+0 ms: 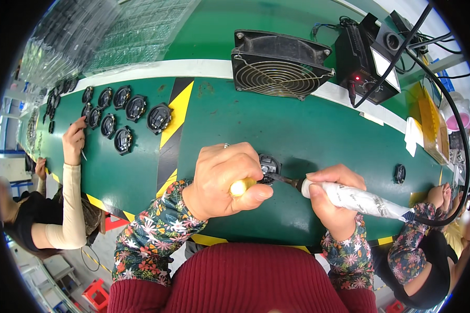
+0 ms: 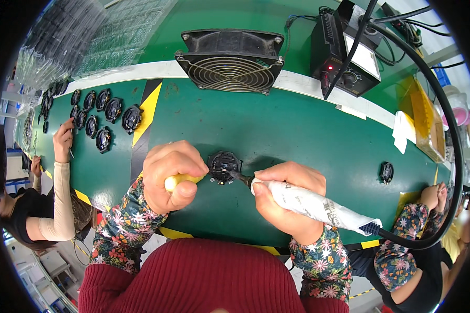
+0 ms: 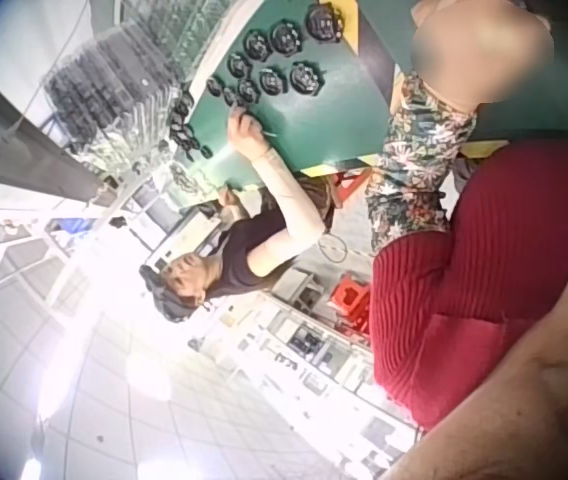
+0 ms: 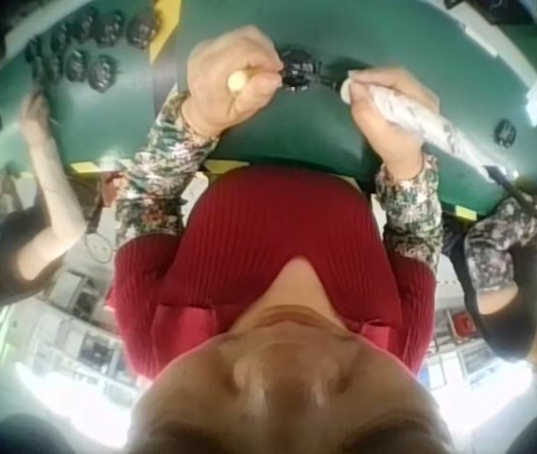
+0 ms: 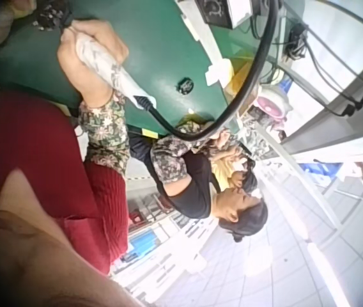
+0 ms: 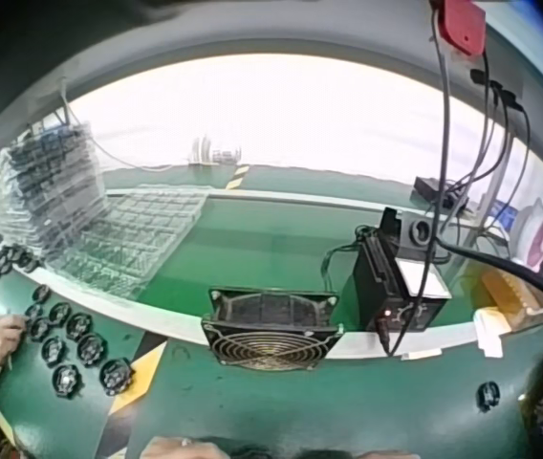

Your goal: The person solders electronic components onto round device casings on an assembly line table using a soldering iron.

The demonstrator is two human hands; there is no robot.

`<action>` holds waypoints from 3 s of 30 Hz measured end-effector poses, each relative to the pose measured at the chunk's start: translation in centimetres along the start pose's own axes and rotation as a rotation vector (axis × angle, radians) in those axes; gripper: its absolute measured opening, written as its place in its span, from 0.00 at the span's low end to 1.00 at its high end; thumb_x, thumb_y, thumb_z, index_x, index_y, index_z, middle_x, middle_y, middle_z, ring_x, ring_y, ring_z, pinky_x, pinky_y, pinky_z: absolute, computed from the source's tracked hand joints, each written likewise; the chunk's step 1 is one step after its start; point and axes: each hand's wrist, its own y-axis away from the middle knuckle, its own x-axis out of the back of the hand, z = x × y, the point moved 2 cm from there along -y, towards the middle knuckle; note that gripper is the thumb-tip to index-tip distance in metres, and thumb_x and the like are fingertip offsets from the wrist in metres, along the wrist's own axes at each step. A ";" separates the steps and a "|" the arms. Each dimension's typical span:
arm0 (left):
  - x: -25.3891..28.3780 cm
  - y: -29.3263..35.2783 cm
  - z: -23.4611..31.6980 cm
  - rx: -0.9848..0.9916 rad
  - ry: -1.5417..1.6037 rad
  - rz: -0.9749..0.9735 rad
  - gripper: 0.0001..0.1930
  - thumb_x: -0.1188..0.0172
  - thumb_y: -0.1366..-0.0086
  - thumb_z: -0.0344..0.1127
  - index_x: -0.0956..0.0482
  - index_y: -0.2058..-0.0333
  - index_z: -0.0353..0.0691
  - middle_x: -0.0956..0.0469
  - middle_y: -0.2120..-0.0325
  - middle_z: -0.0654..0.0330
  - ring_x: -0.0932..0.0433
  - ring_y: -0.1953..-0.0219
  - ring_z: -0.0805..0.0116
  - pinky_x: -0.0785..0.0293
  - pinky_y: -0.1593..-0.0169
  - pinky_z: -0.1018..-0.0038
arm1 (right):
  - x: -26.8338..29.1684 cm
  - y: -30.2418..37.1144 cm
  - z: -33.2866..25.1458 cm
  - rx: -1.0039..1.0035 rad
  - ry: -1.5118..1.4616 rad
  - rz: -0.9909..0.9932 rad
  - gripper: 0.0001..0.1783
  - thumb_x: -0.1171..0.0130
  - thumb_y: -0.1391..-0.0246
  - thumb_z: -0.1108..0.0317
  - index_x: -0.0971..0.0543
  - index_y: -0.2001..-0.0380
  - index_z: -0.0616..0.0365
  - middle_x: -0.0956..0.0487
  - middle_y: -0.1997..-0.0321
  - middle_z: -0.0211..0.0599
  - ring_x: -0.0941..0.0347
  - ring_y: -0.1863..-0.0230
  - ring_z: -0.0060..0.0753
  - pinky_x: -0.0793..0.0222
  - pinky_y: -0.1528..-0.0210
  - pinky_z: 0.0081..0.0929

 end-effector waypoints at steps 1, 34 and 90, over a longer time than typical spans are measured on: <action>0.0 0.0 0.0 0.003 0.001 0.000 0.16 0.37 0.45 0.48 0.31 0.80 0.45 0.30 0.82 0.65 0.33 0.85 0.69 0.41 0.82 0.75 | 0.0 0.0 0.0 -0.004 -0.003 0.001 0.06 0.36 0.61 0.74 0.22 0.76 0.61 0.20 0.78 0.34 0.23 0.79 0.26 0.29 0.74 0.20; 0.0 -0.3 -0.3 0.030 0.041 0.019 0.16 0.37 0.44 0.47 0.31 0.80 0.43 0.30 0.83 0.64 0.33 0.86 0.68 0.39 0.82 0.75 | -0.5 -0.3 0.2 -0.009 -0.031 -0.004 0.07 0.35 0.61 0.74 0.21 0.75 0.60 0.20 0.77 0.34 0.23 0.78 0.26 0.29 0.74 0.21; 8.1 2.7 -2.4 0.463 -1.180 0.059 0.08 0.41 0.45 0.35 0.21 0.67 0.41 0.24 0.73 0.55 0.23 0.73 0.54 0.25 0.70 0.63 | 2.9 1.3 0.2 -0.048 -0.231 0.370 0.09 0.44 0.50 0.74 0.29 0.64 0.61 0.28 0.68 0.32 0.32 0.69 0.21 0.35 0.63 0.17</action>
